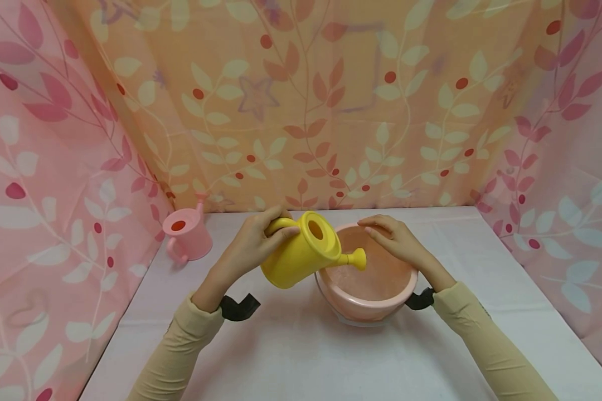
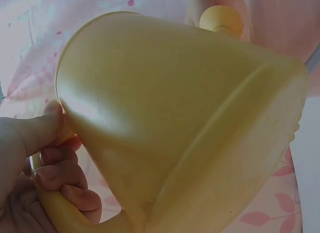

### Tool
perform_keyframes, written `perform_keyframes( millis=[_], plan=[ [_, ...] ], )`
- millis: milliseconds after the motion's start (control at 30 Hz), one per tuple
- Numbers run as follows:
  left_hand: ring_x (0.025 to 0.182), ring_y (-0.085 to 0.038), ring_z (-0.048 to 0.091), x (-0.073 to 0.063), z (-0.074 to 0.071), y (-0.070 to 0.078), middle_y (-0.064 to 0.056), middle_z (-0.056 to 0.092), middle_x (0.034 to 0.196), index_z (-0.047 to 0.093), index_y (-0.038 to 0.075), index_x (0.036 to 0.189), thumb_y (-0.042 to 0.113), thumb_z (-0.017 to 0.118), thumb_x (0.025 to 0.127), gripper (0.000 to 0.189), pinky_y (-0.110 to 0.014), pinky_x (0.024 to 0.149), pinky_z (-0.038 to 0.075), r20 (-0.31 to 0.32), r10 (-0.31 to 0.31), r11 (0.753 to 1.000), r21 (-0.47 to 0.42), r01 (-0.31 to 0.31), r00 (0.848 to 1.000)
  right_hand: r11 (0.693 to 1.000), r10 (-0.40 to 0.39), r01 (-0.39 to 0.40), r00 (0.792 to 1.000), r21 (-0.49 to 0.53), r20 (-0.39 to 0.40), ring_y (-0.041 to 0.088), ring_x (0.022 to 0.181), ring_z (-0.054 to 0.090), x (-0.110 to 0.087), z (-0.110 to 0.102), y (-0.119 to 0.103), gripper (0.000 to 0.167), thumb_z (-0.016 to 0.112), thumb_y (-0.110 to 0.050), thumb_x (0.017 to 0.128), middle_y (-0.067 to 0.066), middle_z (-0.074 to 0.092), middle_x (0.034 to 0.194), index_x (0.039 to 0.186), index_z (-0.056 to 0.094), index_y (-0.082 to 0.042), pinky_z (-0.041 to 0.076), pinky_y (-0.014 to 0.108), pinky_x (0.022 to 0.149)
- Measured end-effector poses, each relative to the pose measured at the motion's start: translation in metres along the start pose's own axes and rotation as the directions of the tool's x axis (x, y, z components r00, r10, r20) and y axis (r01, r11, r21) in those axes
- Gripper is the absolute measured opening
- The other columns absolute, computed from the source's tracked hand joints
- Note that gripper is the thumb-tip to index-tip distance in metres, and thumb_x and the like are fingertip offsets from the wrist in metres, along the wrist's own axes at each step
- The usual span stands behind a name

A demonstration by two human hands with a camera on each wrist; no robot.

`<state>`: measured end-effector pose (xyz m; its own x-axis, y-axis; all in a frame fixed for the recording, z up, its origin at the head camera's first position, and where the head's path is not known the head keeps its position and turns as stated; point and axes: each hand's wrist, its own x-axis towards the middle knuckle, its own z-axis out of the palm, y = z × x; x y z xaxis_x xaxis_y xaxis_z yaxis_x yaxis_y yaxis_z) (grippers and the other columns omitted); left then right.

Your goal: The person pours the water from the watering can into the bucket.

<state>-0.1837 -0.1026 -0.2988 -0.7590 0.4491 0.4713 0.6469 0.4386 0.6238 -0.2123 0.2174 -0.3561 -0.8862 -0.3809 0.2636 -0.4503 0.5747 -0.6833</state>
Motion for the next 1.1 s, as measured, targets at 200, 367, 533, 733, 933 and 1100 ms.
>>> perform_keyframes(
  millis=[200, 367, 533, 733, 933, 1100],
  plan=[
    [0.069, -0.01, 0.048, 0.0, 0.0, 0.0, 0.006, 0.054, 0.076, 0.056, 0.018, 0.091, 0.031, 0.065, 0.086, 0.016, -0.026, 0.063, 0.043, -0.005, -0.004, 1.0, 0.011, 0.004, 1.0, 1.0, -0.001, 0.001, 1.0, -0.007, 0.0, 0.029, 0.118, 0.049, 0.001, 0.0, 0.0, 0.028, 0.055, -0.014, 0.094, 0.013, 0.059, 0.119, 0.119, 0.059, -0.003, 0.038, 0.049, 0.1],
    [0.069, -0.01, 0.048, 0.0, -0.001, 0.002, 0.006, 0.054, 0.076, 0.056, 0.018, 0.092, 0.031, 0.065, 0.086, 0.017, -0.026, 0.063, 0.043, -0.002, -0.006, 1.0, 0.016, 0.006, 1.0, 1.0, -0.02, 0.02, 1.0, -0.002, -0.001, 0.028, 0.118, 0.05, 0.0, -0.001, 0.0, 0.03, 0.055, -0.019, 0.094, 0.012, 0.059, 0.119, 0.119, 0.059, -0.004, 0.038, 0.049, 0.099],
    [0.069, -0.01, 0.048, 0.001, -0.001, 0.002, 0.005, 0.054, 0.077, 0.056, 0.017, 0.092, 0.032, 0.065, 0.085, 0.018, -0.026, 0.063, 0.043, 0.005, -0.004, 1.0, 0.016, 0.004, 1.0, 1.0, -0.029, 0.029, 1.0, 0.002, -0.006, 0.028, 0.118, 0.05, 0.0, -0.001, -0.001, 0.029, 0.055, -0.019, 0.094, 0.012, 0.06, 0.119, 0.119, 0.059, -0.004, 0.038, 0.049, 0.099],
    [0.067, -0.011, 0.047, 0.002, -0.002, 0.003, 0.004, 0.052, 0.075, 0.056, 0.017, 0.09, 0.031, 0.065, 0.086, 0.018, -0.026, 0.061, 0.042, 0.012, -0.003, 1.0, 0.016, 0.003, 1.0, 1.0, -0.021, 0.021, 1.0, 0.003, -0.012, 0.027, 0.117, 0.05, 0.001, -0.002, -0.002, 0.028, 0.056, -0.017, 0.094, 0.012, 0.06, 0.118, 0.119, 0.059, -0.004, 0.038, 0.048, 0.1],
    [0.067, -0.011, 0.047, 0.002, -0.002, 0.003, 0.005, 0.054, 0.075, 0.056, 0.017, 0.09, 0.031, 0.065, 0.085, 0.017, -0.025, 0.061, 0.043, 0.013, -0.002, 1.0, 0.015, 0.002, 1.0, 1.0, -0.014, 0.014, 1.0, -0.005, -0.01, 0.027, 0.118, 0.05, 0.002, -0.001, -0.001, 0.029, 0.056, -0.017, 0.094, 0.012, 0.06, 0.119, 0.119, 0.059, -0.005, 0.038, 0.048, 0.1],
    [0.067, -0.011, 0.048, 0.001, -0.002, 0.003, 0.005, 0.054, 0.075, 0.056, 0.017, 0.09, 0.031, 0.065, 0.085, 0.017, -0.026, 0.061, 0.043, 0.015, -0.005, 1.0, 0.015, 0.005, 1.0, 1.0, -0.015, 0.015, 1.0, 0.005, -0.015, 0.027, 0.118, 0.05, 0.006, 0.005, 0.019, 0.027, 0.056, -0.014, 0.093, 0.01, 0.06, 0.119, 0.119, 0.059, -0.008, 0.037, 0.05, 0.1]
  ],
)
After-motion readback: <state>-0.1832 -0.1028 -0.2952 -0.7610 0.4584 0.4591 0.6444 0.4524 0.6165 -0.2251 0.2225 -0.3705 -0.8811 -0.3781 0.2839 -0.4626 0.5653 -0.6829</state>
